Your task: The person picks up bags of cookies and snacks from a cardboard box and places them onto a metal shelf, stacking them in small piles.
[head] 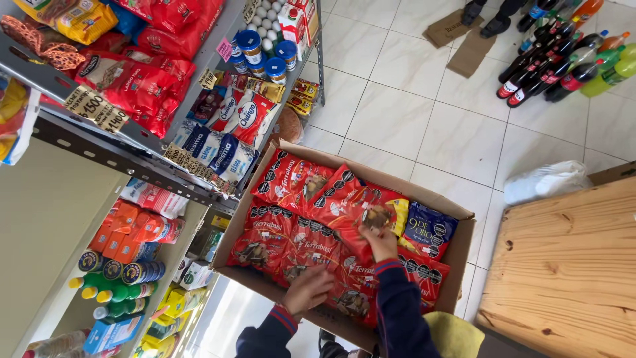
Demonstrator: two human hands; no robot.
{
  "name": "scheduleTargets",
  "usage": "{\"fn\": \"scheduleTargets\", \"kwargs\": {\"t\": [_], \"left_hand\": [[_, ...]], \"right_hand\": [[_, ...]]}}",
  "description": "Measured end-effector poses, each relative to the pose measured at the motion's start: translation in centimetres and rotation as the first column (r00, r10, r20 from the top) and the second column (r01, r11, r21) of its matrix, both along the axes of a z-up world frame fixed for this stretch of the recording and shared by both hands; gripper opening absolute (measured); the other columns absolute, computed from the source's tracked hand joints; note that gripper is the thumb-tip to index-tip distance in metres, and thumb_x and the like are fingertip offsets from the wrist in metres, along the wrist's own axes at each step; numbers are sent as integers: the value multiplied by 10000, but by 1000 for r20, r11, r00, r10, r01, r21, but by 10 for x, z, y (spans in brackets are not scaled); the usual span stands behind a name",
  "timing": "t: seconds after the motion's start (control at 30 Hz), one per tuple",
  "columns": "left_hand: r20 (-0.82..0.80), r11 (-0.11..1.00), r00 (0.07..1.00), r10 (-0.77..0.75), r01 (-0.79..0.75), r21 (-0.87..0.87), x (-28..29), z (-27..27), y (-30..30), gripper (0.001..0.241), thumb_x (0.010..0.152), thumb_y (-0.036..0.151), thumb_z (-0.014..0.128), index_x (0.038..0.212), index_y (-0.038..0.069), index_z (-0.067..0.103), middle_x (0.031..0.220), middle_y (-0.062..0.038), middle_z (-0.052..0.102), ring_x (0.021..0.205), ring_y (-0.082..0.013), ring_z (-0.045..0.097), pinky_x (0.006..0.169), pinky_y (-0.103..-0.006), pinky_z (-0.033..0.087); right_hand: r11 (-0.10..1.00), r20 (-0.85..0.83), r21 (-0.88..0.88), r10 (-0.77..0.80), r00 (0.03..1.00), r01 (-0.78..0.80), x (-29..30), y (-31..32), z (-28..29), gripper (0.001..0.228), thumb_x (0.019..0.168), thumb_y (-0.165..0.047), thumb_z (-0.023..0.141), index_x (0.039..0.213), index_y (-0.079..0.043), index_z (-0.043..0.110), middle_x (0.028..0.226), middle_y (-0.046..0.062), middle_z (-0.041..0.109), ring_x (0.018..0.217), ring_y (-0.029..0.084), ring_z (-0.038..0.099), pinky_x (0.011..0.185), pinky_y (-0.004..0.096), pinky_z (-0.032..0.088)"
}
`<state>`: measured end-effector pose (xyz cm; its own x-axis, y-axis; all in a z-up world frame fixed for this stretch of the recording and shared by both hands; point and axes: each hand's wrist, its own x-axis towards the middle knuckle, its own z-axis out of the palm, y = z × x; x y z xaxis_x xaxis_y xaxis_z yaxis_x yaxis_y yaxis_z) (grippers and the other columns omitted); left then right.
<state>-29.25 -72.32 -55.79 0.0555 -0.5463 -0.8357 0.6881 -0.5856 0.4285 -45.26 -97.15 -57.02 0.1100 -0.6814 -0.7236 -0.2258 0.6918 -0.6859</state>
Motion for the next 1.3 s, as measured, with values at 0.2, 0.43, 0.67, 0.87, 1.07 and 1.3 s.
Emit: {"fn": "scheduleTargets", "kwargs": {"t": [0.2, 0.43, 0.67, 0.87, 1.07, 1.3], "left_hand": [[-107, 948, 948, 300, -309, -78, -16, 47, -68, 903, 1001, 631, 818, 1719, 89, 743, 1776, -345, 772, 1677, -513, 729, 1455, -630, 571], [38, 855, 863, 504, -491, -169, -30, 28, -97, 407, 974, 131, 1055, 1344, 13, 934, 1311, -283, 990, 1153, -461, 966, 1014, -639, 802], [84, 888, 918, 387, -346, -302, 20, 57, -85, 360, 976, 220, 1066, 1274, 42, 971, 1255, -223, 1003, 1127, -388, 967, 990, -564, 803], [-51, 789, 882, 469, -444, -425, 50, 116, -46, 569, 931, 94, 1100, 1455, -7, 901, 1329, -259, 958, 1191, -477, 943, 1052, -658, 782], [117, 696, 780, 614, -466, -545, 110, 199, 25, 768, 842, 176, 1238, 1507, -4, 896, 1287, -209, 941, 1184, -364, 912, 1082, -617, 749], [281, 672, 704, 653, -367, -643, 194, 275, 168, 745, 872, 176, 1213, 1496, 4, 844, 1282, -183, 928, 1185, -318, 889, 1077, -543, 730]], "right_hand": [[996, 433, 85, -53, 900, 18, -50, 64, -41, 301, 1016, -148, 1020, 1276, -135, 870, 1236, 185, 963, 1077, 379, 936, 1031, 550, 776], [992, 471, 26, -118, 874, 120, -105, 115, -80, 361, 994, -143, 1047, 1277, -93, 830, 1089, 101, 871, 563, 152, 644, 413, 303, 488], [997, 676, 46, -79, 733, 66, -99, 37, -28, 1377, 968, -1027, 585, 1910, -34, 433, 1776, 348, 657, 1414, 512, 782, 1034, 638, 718], [854, 440, -392, 501, 745, -342, -7, 18, 19, 1156, 984, -621, 865, 1922, -21, 553, 1884, 268, 674, 1726, 414, 645, 1437, 607, 525], [750, 443, -568, 626, 642, -340, 97, 73, 91, 959, 929, -120, 1109, 1816, -79, 746, 1532, 199, 919, 1405, 298, 855, 1220, 544, 682], [632, 407, -630, 763, 502, -451, 203, 159, 141, 1069, 863, -83, 1152, 1838, -80, 714, 1508, 239, 928, 1326, 342, 871, 1176, 582, 710]]}}
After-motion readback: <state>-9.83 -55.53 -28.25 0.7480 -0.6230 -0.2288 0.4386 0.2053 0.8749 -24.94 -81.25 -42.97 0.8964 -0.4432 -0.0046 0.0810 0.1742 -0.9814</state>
